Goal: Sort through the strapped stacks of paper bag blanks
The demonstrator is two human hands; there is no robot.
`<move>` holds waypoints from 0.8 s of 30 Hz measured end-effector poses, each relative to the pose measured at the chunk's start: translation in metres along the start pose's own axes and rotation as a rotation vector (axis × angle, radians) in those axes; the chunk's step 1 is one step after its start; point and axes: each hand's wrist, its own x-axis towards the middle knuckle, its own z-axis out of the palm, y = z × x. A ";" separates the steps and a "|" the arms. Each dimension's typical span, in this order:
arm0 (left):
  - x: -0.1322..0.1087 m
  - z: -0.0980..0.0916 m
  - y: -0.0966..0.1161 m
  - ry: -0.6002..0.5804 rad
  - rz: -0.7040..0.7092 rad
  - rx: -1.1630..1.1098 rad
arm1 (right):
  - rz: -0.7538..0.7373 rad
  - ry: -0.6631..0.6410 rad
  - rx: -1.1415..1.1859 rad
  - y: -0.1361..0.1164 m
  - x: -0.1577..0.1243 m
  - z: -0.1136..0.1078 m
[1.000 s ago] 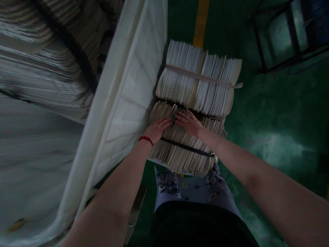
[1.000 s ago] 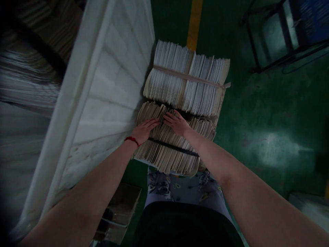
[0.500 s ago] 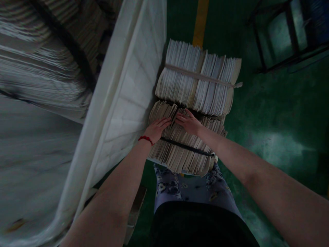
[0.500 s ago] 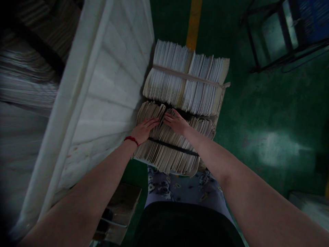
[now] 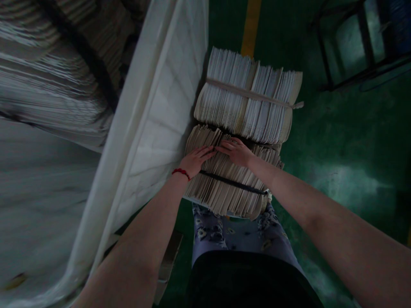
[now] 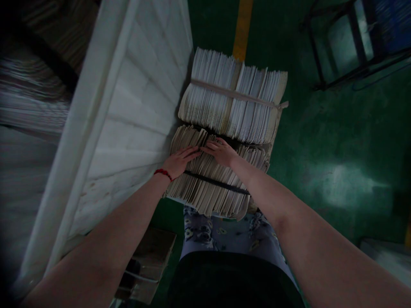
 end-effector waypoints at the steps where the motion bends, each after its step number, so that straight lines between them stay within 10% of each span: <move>1: 0.000 0.000 0.000 0.000 0.002 -0.002 | -0.002 0.000 0.002 0.001 0.000 0.001; 24: 0.000 0.001 -0.003 0.014 -0.027 -0.121 | -0.057 0.042 0.116 0.002 0.004 0.012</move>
